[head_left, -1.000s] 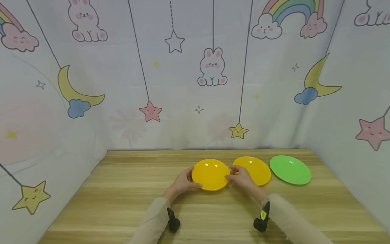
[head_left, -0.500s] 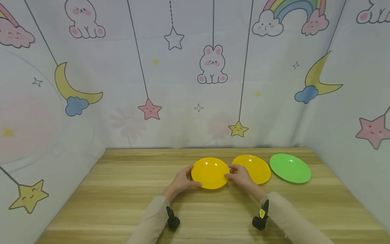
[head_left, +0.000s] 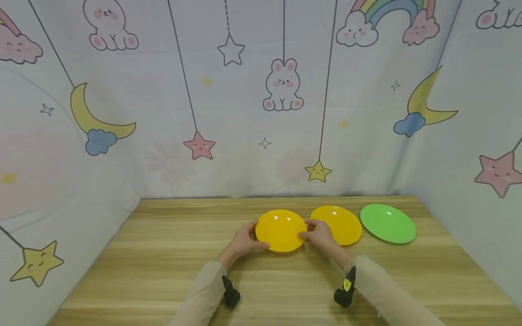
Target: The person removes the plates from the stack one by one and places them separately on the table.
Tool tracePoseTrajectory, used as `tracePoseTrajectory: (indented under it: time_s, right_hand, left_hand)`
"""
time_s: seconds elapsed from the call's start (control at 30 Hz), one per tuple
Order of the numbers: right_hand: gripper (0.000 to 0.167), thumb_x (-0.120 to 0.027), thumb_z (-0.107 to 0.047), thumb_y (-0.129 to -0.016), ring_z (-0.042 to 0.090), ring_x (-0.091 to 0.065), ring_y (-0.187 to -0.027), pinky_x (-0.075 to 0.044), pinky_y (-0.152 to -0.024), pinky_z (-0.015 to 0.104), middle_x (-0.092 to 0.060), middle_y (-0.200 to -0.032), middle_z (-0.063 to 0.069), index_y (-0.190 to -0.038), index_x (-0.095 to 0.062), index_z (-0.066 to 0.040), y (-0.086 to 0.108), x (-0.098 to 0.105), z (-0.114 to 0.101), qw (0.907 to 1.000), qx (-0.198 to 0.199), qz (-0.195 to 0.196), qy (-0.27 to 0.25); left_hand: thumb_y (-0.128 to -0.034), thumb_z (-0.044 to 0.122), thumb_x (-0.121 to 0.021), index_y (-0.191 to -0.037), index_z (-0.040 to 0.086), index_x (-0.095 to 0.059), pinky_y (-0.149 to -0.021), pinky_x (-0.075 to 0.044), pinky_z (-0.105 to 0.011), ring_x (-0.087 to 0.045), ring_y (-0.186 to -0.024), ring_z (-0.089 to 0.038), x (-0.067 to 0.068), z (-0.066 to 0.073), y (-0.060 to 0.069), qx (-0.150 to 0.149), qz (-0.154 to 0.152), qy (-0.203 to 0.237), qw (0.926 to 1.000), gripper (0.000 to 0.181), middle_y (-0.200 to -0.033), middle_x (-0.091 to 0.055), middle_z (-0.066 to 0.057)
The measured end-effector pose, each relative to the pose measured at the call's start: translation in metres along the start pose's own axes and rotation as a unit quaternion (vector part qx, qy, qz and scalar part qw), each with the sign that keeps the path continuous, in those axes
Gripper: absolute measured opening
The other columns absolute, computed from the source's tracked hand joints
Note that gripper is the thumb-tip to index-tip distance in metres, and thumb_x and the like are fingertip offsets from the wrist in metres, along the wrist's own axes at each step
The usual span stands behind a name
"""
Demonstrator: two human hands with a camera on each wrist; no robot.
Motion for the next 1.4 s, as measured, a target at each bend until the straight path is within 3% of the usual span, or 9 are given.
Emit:
tracePoseTrajectory:
  time_s: [0.13,0.37,0.6,0.83,1.17,1.4]
  right_hand:
    - [0.054,-0.073,-0.006,-0.073,0.024,-0.050,-0.087,-0.053,-0.061,0.026,-0.054,-0.105,0.017,-0.121,-0.052,0.008,-0.001,-0.001,0.000,1.0000,-0.002,0.003,0.006]
    - [0.053,-0.073,-0.004,-0.072,0.028,-0.055,-0.094,-0.050,-0.083,0.038,-0.059,-0.106,0.020,-0.118,-0.053,0.011,-0.003,0.000,0.000,0.9994,0.021,0.005,0.027]
    - [0.053,-0.072,-0.005,-0.074,0.026,-0.053,-0.091,-0.051,-0.080,0.035,-0.059,-0.103,0.018,-0.120,-0.051,0.011,-0.005,0.003,0.001,0.9991,0.027,0.003,0.031]
    - [0.053,-0.070,-0.001,-0.074,0.019,-0.055,-0.079,-0.055,-0.061,0.027,-0.055,-0.098,0.018,-0.122,-0.049,0.010,-0.008,0.006,0.007,0.9991,0.029,-0.014,-0.027]
    - [0.051,-0.065,0.001,-0.079,0.014,-0.058,-0.069,-0.056,-0.059,0.028,-0.054,-0.107,0.023,-0.126,-0.046,0.009,-0.011,0.009,0.014,0.9973,0.029,-0.031,-0.059]
    - [0.051,-0.064,0.001,-0.081,0.016,-0.059,-0.071,-0.056,-0.062,0.030,-0.054,-0.109,0.024,-0.127,-0.044,0.009,-0.011,0.012,0.019,0.9956,0.022,-0.040,-0.082]
  left_hand:
    - [-0.0684,0.028,-0.079,-0.141,-0.001,-0.026,-0.106,-0.028,-0.045,-0.030,-0.131,-0.032,-0.001,-0.001,0.000,-0.007,-0.002,-0.003,1.0000,0.095,-0.144,-0.030,-0.017]
    - [-0.0705,0.024,-0.078,-0.142,-0.002,-0.022,-0.107,-0.028,-0.043,-0.029,-0.132,-0.031,-0.001,-0.002,0.000,-0.008,-0.005,0.018,0.9998,0.095,-0.145,-0.027,-0.018]
    - [-0.0707,0.022,-0.078,-0.142,-0.002,-0.021,-0.108,-0.025,-0.043,-0.026,-0.133,-0.032,0.000,-0.001,-0.001,-0.009,-0.008,0.026,0.9996,0.094,-0.146,-0.025,-0.019]
    - [-0.0707,0.021,-0.078,-0.142,-0.003,-0.021,-0.107,-0.027,-0.042,-0.028,-0.132,-0.031,0.000,-0.002,-0.001,-0.017,-0.009,0.018,0.9997,0.094,-0.145,-0.026,-0.019]
    - [-0.0695,0.024,-0.079,-0.140,-0.005,-0.024,-0.107,-0.028,-0.042,-0.029,-0.132,-0.032,0.000,-0.002,-0.001,-0.024,-0.008,0.008,0.9997,0.094,-0.145,-0.027,-0.020]
    - [-0.0702,0.020,-0.079,-0.140,-0.006,-0.024,-0.106,-0.029,-0.043,-0.029,-0.131,-0.033,-0.001,-0.001,0.000,-0.033,-0.012,0.015,0.9993,0.093,-0.144,-0.026,-0.022]
Point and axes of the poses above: each hand's wrist, its own y-axis away from the middle knuckle, its own x-axis out of the back of the hand, z = x × y, the point moved 4 cm from there along -y, towards the middle knuckle
